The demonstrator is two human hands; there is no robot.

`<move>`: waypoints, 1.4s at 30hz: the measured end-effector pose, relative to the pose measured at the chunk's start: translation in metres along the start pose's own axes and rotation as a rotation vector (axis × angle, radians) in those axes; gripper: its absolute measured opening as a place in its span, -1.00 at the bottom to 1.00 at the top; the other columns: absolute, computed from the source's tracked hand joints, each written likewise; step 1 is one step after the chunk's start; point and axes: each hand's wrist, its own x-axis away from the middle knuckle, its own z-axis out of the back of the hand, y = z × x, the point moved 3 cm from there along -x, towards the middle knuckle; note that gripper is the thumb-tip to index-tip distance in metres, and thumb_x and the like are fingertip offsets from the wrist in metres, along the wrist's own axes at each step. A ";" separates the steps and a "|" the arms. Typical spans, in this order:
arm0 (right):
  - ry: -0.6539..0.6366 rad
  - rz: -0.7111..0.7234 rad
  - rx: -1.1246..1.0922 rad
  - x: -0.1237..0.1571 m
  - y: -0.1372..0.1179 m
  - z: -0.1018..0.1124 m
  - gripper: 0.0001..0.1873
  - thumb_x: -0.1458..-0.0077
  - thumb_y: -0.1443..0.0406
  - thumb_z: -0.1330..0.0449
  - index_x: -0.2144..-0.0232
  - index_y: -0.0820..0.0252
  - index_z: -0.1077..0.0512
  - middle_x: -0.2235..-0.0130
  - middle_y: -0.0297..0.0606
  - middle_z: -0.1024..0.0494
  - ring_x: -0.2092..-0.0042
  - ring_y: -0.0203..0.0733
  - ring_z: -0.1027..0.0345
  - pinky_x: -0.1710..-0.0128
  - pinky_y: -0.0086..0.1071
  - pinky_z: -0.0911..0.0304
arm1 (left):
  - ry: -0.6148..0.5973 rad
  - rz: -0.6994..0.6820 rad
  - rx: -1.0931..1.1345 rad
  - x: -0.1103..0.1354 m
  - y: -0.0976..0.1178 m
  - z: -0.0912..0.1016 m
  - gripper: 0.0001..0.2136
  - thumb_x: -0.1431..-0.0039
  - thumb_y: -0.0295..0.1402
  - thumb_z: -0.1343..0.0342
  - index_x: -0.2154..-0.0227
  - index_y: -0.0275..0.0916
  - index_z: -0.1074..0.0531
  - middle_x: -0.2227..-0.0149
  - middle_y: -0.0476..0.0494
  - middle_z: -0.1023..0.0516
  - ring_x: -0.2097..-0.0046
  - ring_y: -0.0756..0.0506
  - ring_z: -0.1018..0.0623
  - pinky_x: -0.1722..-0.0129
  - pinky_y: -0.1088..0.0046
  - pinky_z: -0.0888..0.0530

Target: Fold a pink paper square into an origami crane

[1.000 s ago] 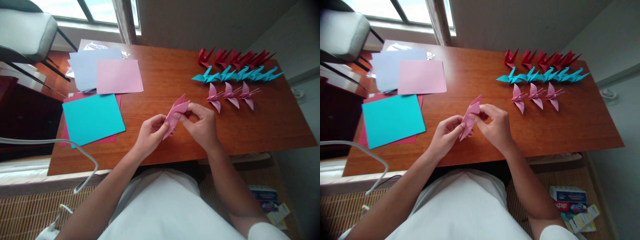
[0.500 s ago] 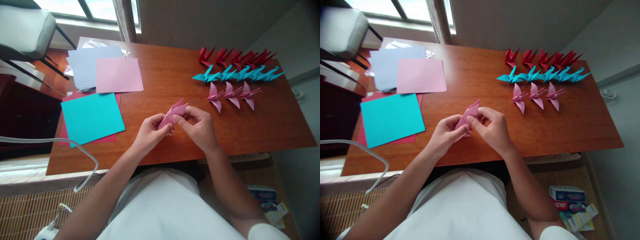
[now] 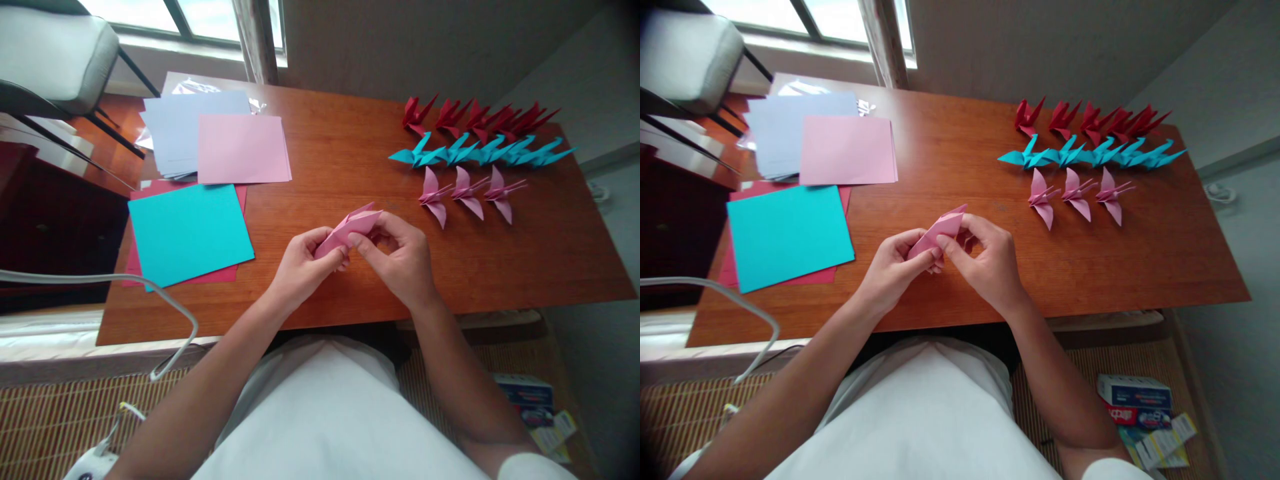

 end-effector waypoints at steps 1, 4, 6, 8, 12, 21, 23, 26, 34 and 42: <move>0.014 -0.001 -0.005 0.000 0.001 0.000 -0.90 -0.18 0.28 -0.30 0.22 0.12 -0.56 0.26 -0.33 -0.63 0.26 -0.22 -0.48 0.24 -0.33 -0.40 | -0.009 0.007 0.036 0.000 -0.001 0.000 -0.80 -0.15 -0.24 -0.28 0.39 -0.29 -0.53 0.44 -0.05 -0.55 0.40 0.00 -0.51 0.36 0.53 -0.46; 0.036 0.005 0.004 -0.001 0.002 0.001 -0.94 -0.18 0.30 -0.28 0.26 0.11 -0.55 0.29 -0.34 -0.61 0.27 -0.22 -0.48 0.25 -0.33 -0.41 | -0.029 0.023 0.122 0.000 -0.004 0.000 -0.73 -0.22 -0.14 -0.23 0.35 -0.29 -0.57 0.42 -0.10 -0.60 0.38 -0.04 -0.54 0.32 0.49 -0.51; 0.032 0.015 0.026 -0.001 0.002 0.001 -0.97 -0.18 0.30 -0.28 0.30 0.10 -0.54 0.30 -0.35 -0.59 0.29 -0.22 -0.46 0.27 -0.33 -0.41 | -0.032 0.034 0.130 0.000 -0.005 0.000 -0.72 -0.22 -0.14 -0.22 0.34 -0.30 -0.59 0.42 -0.11 -0.61 0.39 -0.04 -0.55 0.33 0.49 -0.50; 0.033 0.021 0.042 -0.001 0.002 0.001 -0.97 -0.18 0.30 -0.28 0.31 0.10 -0.54 0.31 -0.35 -0.57 0.29 -0.23 -0.44 0.29 -0.34 -0.39 | -0.030 0.039 0.125 0.000 -0.005 0.000 -0.72 -0.21 -0.14 -0.24 0.33 -0.30 -0.60 0.43 -0.11 -0.62 0.39 -0.04 -0.55 0.33 0.49 -0.50; 0.041 0.011 0.046 0.000 0.001 0.000 -0.96 -0.18 0.28 -0.29 0.31 0.11 -0.53 0.31 -0.35 -0.54 0.32 -0.25 -0.40 0.33 -0.35 -0.33 | -0.030 0.019 0.094 0.001 -0.002 -0.001 -0.72 -0.21 -0.14 -0.23 0.36 -0.30 -0.61 0.40 -0.12 -0.63 0.40 -0.03 -0.53 0.35 0.50 -0.49; 0.058 0.019 0.072 0.000 -0.003 -0.002 -0.86 -0.21 0.21 -0.30 0.38 0.11 -0.53 0.33 -0.34 -0.54 0.33 -0.25 -0.36 0.36 -0.35 -0.25 | -0.028 0.018 0.074 0.001 -0.003 0.000 -0.71 -0.23 -0.14 -0.23 0.34 -0.30 -0.62 0.38 -0.13 -0.64 0.39 -0.05 -0.56 0.33 0.49 -0.51; 0.060 0.033 0.065 -0.001 -0.004 -0.002 -0.89 -0.21 0.24 -0.29 0.37 0.11 -0.55 0.31 -0.33 -0.57 0.30 -0.23 -0.40 0.34 -0.33 -0.28 | -0.023 0.021 0.082 0.001 -0.004 0.000 -0.71 -0.22 -0.13 -0.23 0.34 -0.29 -0.63 0.38 -0.14 -0.65 0.38 -0.06 -0.57 0.33 0.47 -0.52; 0.075 0.085 0.040 -0.001 -0.005 -0.002 -0.94 -0.20 0.32 -0.30 0.34 0.09 -0.58 0.29 -0.31 -0.61 0.25 -0.21 -0.45 0.31 -0.33 -0.31 | -0.017 0.019 0.086 0.001 -0.004 0.000 -0.72 -0.22 -0.15 -0.23 0.34 -0.29 -0.64 0.39 -0.14 -0.65 0.38 -0.06 -0.58 0.33 0.47 -0.53; 0.110 0.251 0.151 0.010 -0.014 -0.009 -0.82 -0.24 0.36 -0.26 0.24 -0.02 -0.64 0.24 -0.29 -0.65 0.22 -0.17 -0.49 0.24 -0.25 -0.40 | 0.018 -0.012 0.063 0.000 -0.003 0.001 -0.73 -0.22 -0.16 -0.22 0.32 -0.29 -0.65 0.43 -0.07 -0.60 0.40 -0.04 -0.52 0.38 0.51 -0.44; 0.170 0.497 0.300 0.023 -0.009 -0.016 -0.66 -0.20 0.45 -0.27 0.10 -0.12 -0.61 0.20 -0.29 -0.67 0.22 -0.14 -0.47 0.23 -0.19 -0.43 | 0.010 -0.018 0.181 -0.002 -0.004 0.001 -0.77 -0.17 -0.17 -0.28 0.36 -0.26 -0.65 0.38 -0.06 -0.60 0.39 0.01 -0.45 0.43 0.57 -0.33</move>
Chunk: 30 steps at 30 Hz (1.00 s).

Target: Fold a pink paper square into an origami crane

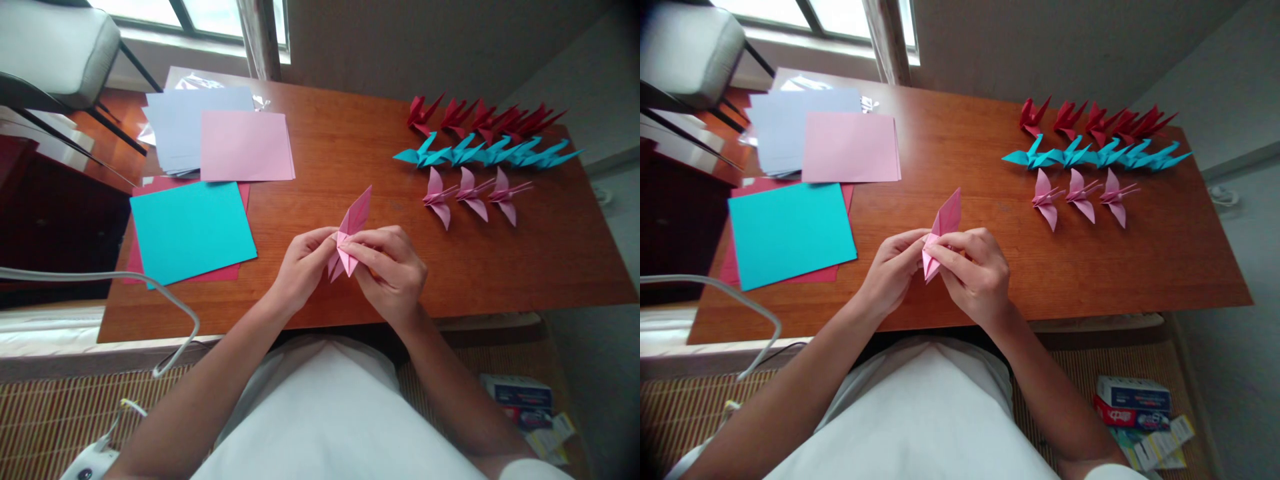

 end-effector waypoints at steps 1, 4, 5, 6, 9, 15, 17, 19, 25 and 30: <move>-0.002 -0.001 0.006 0.001 0.001 -0.001 -0.66 -0.20 0.44 -0.27 0.10 -0.13 -0.61 0.19 -0.30 -0.67 0.21 -0.14 -0.48 0.23 -0.19 -0.44 | 0.003 0.008 0.028 0.000 -0.001 0.000 -0.78 -0.16 -0.18 -0.29 0.37 -0.26 -0.65 0.41 -0.04 -0.58 0.42 0.03 -0.42 0.46 0.58 -0.31; -0.029 0.022 0.012 0.001 0.003 -0.003 -0.64 -0.21 0.44 -0.25 0.08 -0.15 -0.61 0.15 -0.30 -0.67 0.17 -0.13 -0.50 0.20 -0.19 -0.46 | 0.036 0.045 0.090 0.000 -0.002 0.002 -0.80 -0.12 -0.20 -0.32 0.39 -0.26 -0.63 0.51 0.00 -0.50 0.49 0.06 -0.37 0.50 0.59 -0.30; -0.038 0.035 0.006 0.001 0.003 -0.004 -0.62 -0.22 0.44 -0.25 0.06 -0.16 -0.60 0.13 -0.29 -0.67 0.14 -0.13 -0.51 0.18 -0.19 -0.47 | 0.048 0.058 0.104 0.000 -0.002 0.003 -0.80 -0.10 -0.21 -0.33 0.39 -0.26 -0.62 0.53 0.01 -0.49 0.50 0.06 -0.38 0.50 0.59 -0.31; -0.044 0.046 0.000 0.001 0.003 -0.004 -0.61 -0.22 0.45 -0.24 0.04 -0.16 -0.60 0.12 -0.29 -0.67 0.12 -0.13 -0.52 0.16 -0.19 -0.48 | 0.058 0.068 0.120 0.000 -0.002 0.003 -0.80 -0.08 -0.21 -0.34 0.39 -0.26 -0.61 0.53 0.01 -0.49 0.50 0.05 -0.39 0.49 0.58 -0.34; -0.056 0.071 0.011 0.000 0.005 -0.003 -0.59 -0.21 0.46 -0.24 0.02 -0.15 -0.59 0.10 -0.28 -0.68 0.09 -0.11 -0.52 0.10 -0.16 -0.49 | 0.064 0.081 0.179 0.000 -0.001 0.003 -0.81 -0.08 -0.23 -0.32 0.41 -0.27 -0.59 0.51 0.00 -0.50 0.47 0.03 -0.45 0.44 0.56 -0.41; -0.069 0.140 0.053 0.000 0.009 -0.001 -0.56 -0.13 0.50 -0.30 0.02 -0.08 -0.58 0.07 -0.30 -0.70 0.07 -0.06 -0.46 0.04 -0.11 -0.50 | 0.026 0.074 0.201 -0.001 0.000 0.001 -0.76 -0.14 -0.19 -0.34 0.40 -0.29 -0.60 0.48 -0.01 -0.50 0.46 0.07 -0.43 0.48 0.62 -0.38; -0.069 0.128 0.018 0.000 0.008 0.000 -0.55 -0.12 0.51 -0.27 0.02 -0.07 -0.57 0.05 -0.28 -0.69 0.07 -0.06 -0.46 0.05 -0.09 -0.50 | 0.036 0.053 0.169 -0.001 0.000 0.002 -0.77 -0.15 -0.19 -0.34 0.38 -0.28 -0.61 0.47 0.00 -0.52 0.46 0.08 -0.41 0.48 0.63 -0.36; -0.048 0.046 -0.048 0.001 0.007 0.000 -0.58 -0.14 0.50 -0.22 0.06 -0.07 -0.57 -0.01 -0.25 -0.65 0.06 -0.07 -0.48 0.10 -0.09 -0.50 | 0.055 0.019 0.117 -0.001 0.000 0.003 -0.78 -0.17 -0.18 -0.33 0.39 -0.27 -0.62 0.48 0.01 -0.52 0.47 0.09 -0.39 0.49 0.62 -0.33; 0.068 -0.344 -0.127 0.005 0.006 -0.001 -0.81 -0.23 0.41 -0.20 0.17 0.05 -0.54 0.19 -0.25 -0.58 0.17 -0.17 -0.49 0.29 -0.30 -0.41 | 0.102 -0.030 0.025 -0.001 0.002 0.004 -0.76 -0.20 -0.16 -0.31 0.40 -0.25 -0.61 0.49 0.01 -0.53 0.46 0.05 -0.42 0.46 0.58 -0.35; 0.004 -0.222 -0.040 0.008 0.000 -0.004 -0.70 -0.21 0.46 -0.19 0.04 0.09 -0.49 0.25 -0.27 -0.55 0.29 -0.23 -0.41 0.35 -0.33 -0.36 | 0.119 -0.048 0.043 -0.002 -0.001 0.004 -0.77 -0.19 -0.17 -0.32 0.35 -0.26 -0.62 0.44 0.00 -0.56 0.43 0.05 -0.43 0.43 0.59 -0.35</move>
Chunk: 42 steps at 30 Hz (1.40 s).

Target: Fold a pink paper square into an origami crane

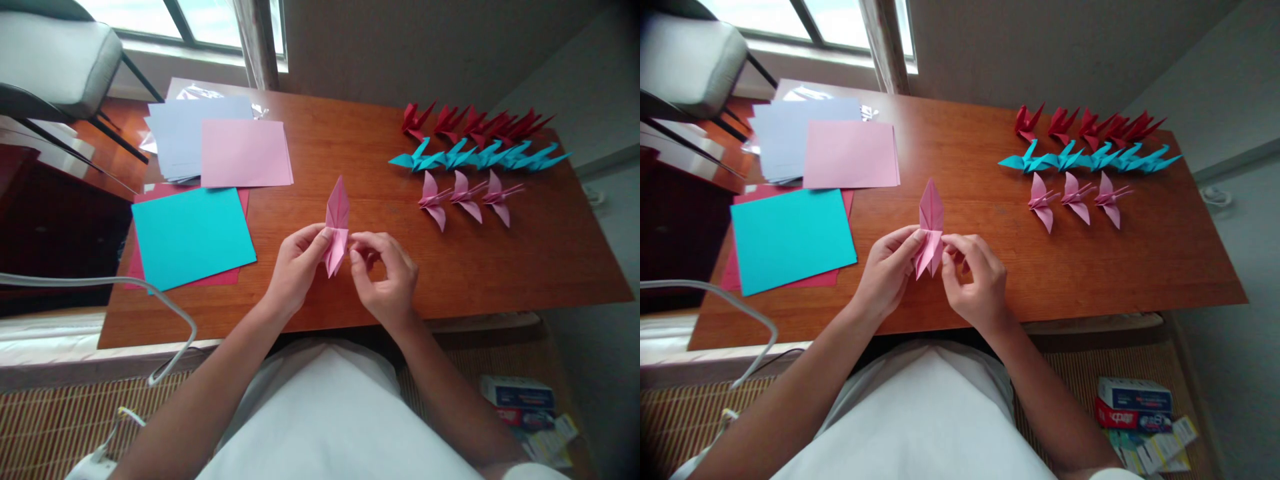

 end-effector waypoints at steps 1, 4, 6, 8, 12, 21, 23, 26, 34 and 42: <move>-0.006 0.068 0.051 0.000 -0.002 0.000 -0.67 -0.20 0.47 -0.19 0.02 0.09 -0.50 0.23 -0.24 -0.55 0.27 -0.21 -0.41 0.34 -0.32 -0.36 | -0.003 -0.003 0.003 0.000 -0.001 0.000 -0.77 -0.19 -0.16 -0.32 0.34 -0.26 -0.62 0.43 0.00 -0.56 0.42 0.05 -0.44 0.42 0.59 -0.35; -0.020 0.177 0.163 -0.005 -0.006 0.001 -0.73 -0.19 0.45 -0.24 0.09 0.09 -0.56 0.18 -0.18 -0.54 0.19 -0.15 -0.40 0.29 -0.28 -0.37 | -0.027 -0.003 -0.010 -0.001 -0.004 0.001 -0.74 -0.19 -0.13 -0.31 0.35 -0.26 -0.60 0.42 -0.01 -0.56 0.40 0.04 -0.45 0.40 0.57 -0.35; -0.033 0.143 0.132 -0.012 -0.005 0.003 -0.81 -0.22 0.42 -0.23 0.17 0.10 -0.59 0.21 -0.20 -0.57 0.19 -0.17 -0.42 0.26 -0.29 -0.38 | -0.028 0.000 -0.024 -0.001 -0.005 0.002 -0.64 -0.23 -0.02 -0.24 0.37 -0.27 -0.59 0.43 -0.03 -0.55 0.40 0.01 -0.46 0.39 0.55 -0.38; -0.039 0.060 0.062 -0.020 -0.002 0.005 -0.86 -0.26 0.39 -0.22 0.22 0.11 -0.58 0.28 -0.26 -0.58 0.27 -0.23 -0.43 0.29 -0.34 -0.37 | -0.035 -0.002 -0.028 -0.001 -0.005 0.002 -0.54 -0.28 0.08 -0.12 0.35 -0.27 -0.59 0.43 -0.07 -0.56 0.39 -0.02 -0.50 0.37 0.51 -0.43; -0.034 -0.133 -0.055 -0.029 0.004 0.009 -0.94 -0.22 0.31 -0.27 0.28 0.13 -0.57 0.35 -0.34 -0.59 0.36 -0.29 -0.40 0.39 -0.39 -0.33 | -0.104 -0.003 -0.100 0.001 -0.001 -0.002 -0.66 -0.21 -0.05 -0.27 0.32 -0.29 -0.60 0.41 -0.08 -0.59 0.36 -0.03 -0.54 0.31 0.50 -0.48; -0.077 -0.277 -0.213 -0.028 0.012 0.010 -0.93 -0.17 0.33 -0.28 0.29 0.15 -0.59 0.31 -0.35 -0.63 0.34 -0.28 -0.47 0.39 -0.42 -0.32 | -0.128 0.036 -0.164 0.003 0.003 -0.003 -0.82 -0.12 -0.27 -0.36 0.35 -0.30 -0.60 0.42 -0.05 -0.61 0.37 0.01 -0.54 0.33 0.56 -0.46; -0.084 -0.283 -0.208 -0.029 0.012 0.010 -0.93 -0.17 0.32 -0.29 0.29 0.15 -0.59 0.31 -0.35 -0.63 0.34 -0.28 -0.47 0.39 -0.42 -0.32 | -0.127 0.035 -0.183 0.003 0.003 -0.003 -0.83 -0.13 -0.28 -0.34 0.36 -0.30 -0.60 0.43 -0.05 -0.61 0.37 0.01 -0.54 0.34 0.56 -0.45; -0.091 -0.282 -0.204 -0.029 0.011 0.010 -0.93 -0.18 0.31 -0.29 0.30 0.14 -0.59 0.32 -0.35 -0.63 0.34 -0.28 -0.46 0.39 -0.41 -0.32 | -0.115 0.032 -0.214 0.003 0.003 -0.002 -0.85 -0.15 -0.30 -0.31 0.38 -0.30 -0.59 0.45 -0.04 -0.61 0.39 0.01 -0.53 0.35 0.55 -0.43; -0.091 -0.263 -0.178 -0.028 0.009 0.010 -0.94 -0.19 0.28 -0.29 0.31 0.13 -0.58 0.34 -0.35 -0.62 0.36 -0.29 -0.43 0.40 -0.41 -0.30 | -0.085 0.015 -0.275 0.003 0.002 0.001 -0.86 -0.15 -0.32 -0.28 0.43 -0.29 -0.57 0.49 -0.02 -0.59 0.44 0.02 -0.48 0.39 0.53 -0.37; 0.029 -0.180 -0.172 -0.029 0.002 0.013 -0.94 -0.22 0.27 -0.29 0.24 0.09 -0.56 0.24 -0.33 -0.62 0.29 -0.27 -0.45 0.38 -0.40 -0.35 | -0.071 0.029 -0.250 0.003 0.002 0.000 -0.89 -0.11 -0.37 -0.25 0.48 -0.28 -0.55 0.52 0.00 -0.57 0.46 0.02 -0.46 0.42 0.53 -0.35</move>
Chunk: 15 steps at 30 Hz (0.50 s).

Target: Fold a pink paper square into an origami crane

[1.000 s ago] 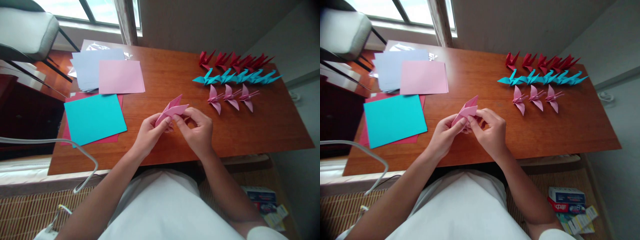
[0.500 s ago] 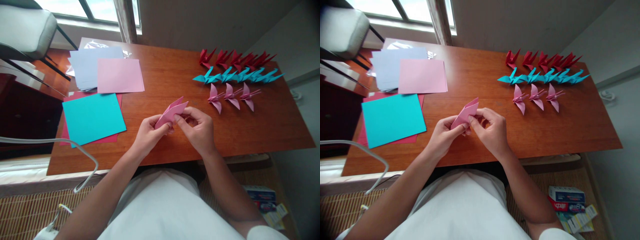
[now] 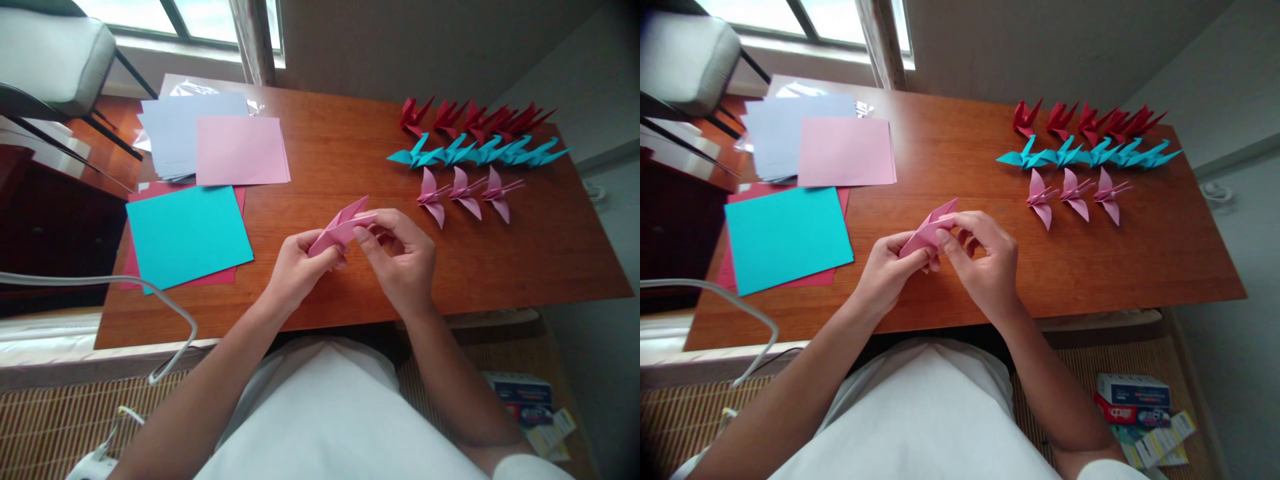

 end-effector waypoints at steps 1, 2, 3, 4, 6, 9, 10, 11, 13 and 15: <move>0.018 0.039 0.009 0.000 -0.002 0.000 -0.94 -0.23 0.28 -0.29 0.24 0.07 -0.57 0.23 -0.32 -0.63 0.27 -0.26 -0.47 0.37 -0.39 -0.37 | 0.004 0.001 0.002 0.000 0.000 0.000 -0.89 -0.10 -0.37 -0.25 0.48 -0.28 -0.55 0.53 0.00 -0.57 0.46 0.02 -0.46 0.43 0.53 -0.35; 0.031 0.087 0.026 0.001 -0.004 0.000 -0.95 -0.23 0.29 -0.28 0.24 0.06 -0.57 0.23 -0.31 -0.64 0.26 -0.24 -0.49 0.36 -0.38 -0.39 | 0.010 0.002 0.005 0.000 0.001 0.000 -0.90 -0.09 -0.38 -0.24 0.49 -0.28 -0.56 0.53 0.00 -0.57 0.45 0.01 -0.46 0.43 0.52 -0.36; 0.037 0.140 0.051 0.003 -0.007 0.000 -0.93 -0.24 0.31 -0.28 0.24 0.05 -0.58 0.24 -0.31 -0.64 0.26 -0.23 -0.51 0.34 -0.36 -0.41 | 0.016 0.002 0.011 0.000 0.001 0.000 -0.90 -0.08 -0.39 -0.25 0.49 -0.27 -0.56 0.52 0.00 -0.56 0.45 0.01 -0.46 0.43 0.52 -0.36; 0.036 0.199 0.079 0.005 -0.010 -0.001 -0.91 -0.24 0.33 -0.27 0.23 0.04 -0.58 0.25 -0.30 -0.65 0.25 -0.22 -0.52 0.31 -0.34 -0.44 | 0.022 0.000 0.023 0.000 0.001 0.001 -0.91 -0.07 -0.39 -0.25 0.51 -0.27 -0.55 0.53 0.01 -0.55 0.45 0.02 -0.45 0.43 0.53 -0.35; 0.009 0.322 0.130 0.012 -0.017 -0.004 -0.83 -0.23 0.39 -0.27 0.19 0.02 -0.59 0.25 -0.29 -0.67 0.23 -0.20 -0.54 0.24 -0.30 -0.48 | 0.028 -0.009 0.062 0.000 0.000 0.002 -0.89 -0.04 -0.39 -0.27 0.55 -0.26 -0.52 0.55 0.04 -0.51 0.47 0.04 -0.41 0.45 0.54 -0.32; -0.047 0.467 0.183 0.024 -0.024 -0.011 -0.70 -0.20 0.46 -0.27 0.11 -0.02 -0.59 0.21 -0.28 -0.69 0.23 -0.20 -0.55 0.21 -0.29 -0.51 | 0.045 -0.007 0.114 0.000 -0.003 0.005 -0.88 0.03 -0.38 -0.31 0.57 -0.26 -0.50 0.55 0.05 -0.49 0.48 0.04 -0.39 0.45 0.53 -0.31; -0.059 0.492 0.197 0.027 -0.025 -0.013 -0.67 -0.19 0.47 -0.27 0.09 -0.03 -0.58 0.20 -0.28 -0.69 0.23 -0.21 -0.56 0.21 -0.29 -0.53 | 0.050 0.001 0.119 -0.001 -0.004 0.006 -0.89 0.05 -0.38 -0.32 0.56 -0.27 -0.52 0.53 0.03 -0.51 0.47 0.03 -0.41 0.44 0.52 -0.33; -0.065 0.506 0.208 0.030 -0.025 -0.015 -0.66 -0.19 0.48 -0.27 0.08 -0.04 -0.58 0.20 -0.28 -0.69 0.22 -0.21 -0.57 0.20 -0.29 -0.54 | 0.051 0.011 0.119 -0.001 -0.005 0.007 -0.90 0.06 -0.38 -0.32 0.54 -0.27 -0.54 0.51 0.01 -0.54 0.45 0.01 -0.44 0.42 0.51 -0.36; -0.066 0.519 0.221 0.031 -0.025 -0.017 -0.65 -0.19 0.48 -0.26 0.07 -0.05 -0.58 0.19 -0.28 -0.69 0.20 -0.20 -0.58 0.18 -0.29 -0.56 | 0.035 0.023 0.123 -0.001 -0.007 0.007 -0.91 0.05 -0.37 -0.33 0.50 -0.27 -0.57 0.48 -0.02 -0.57 0.42 -0.02 -0.48 0.38 0.48 -0.41; -0.067 0.530 0.218 0.030 -0.023 -0.017 -0.66 -0.20 0.48 -0.27 0.08 -0.03 -0.57 0.19 -0.27 -0.69 0.18 -0.20 -0.59 0.17 -0.30 -0.57 | 0.007 0.016 0.139 -0.001 -0.006 0.006 -0.91 0.01 -0.35 -0.32 0.48 -0.26 -0.58 0.48 -0.02 -0.57 0.40 -0.03 -0.50 0.34 0.47 -0.43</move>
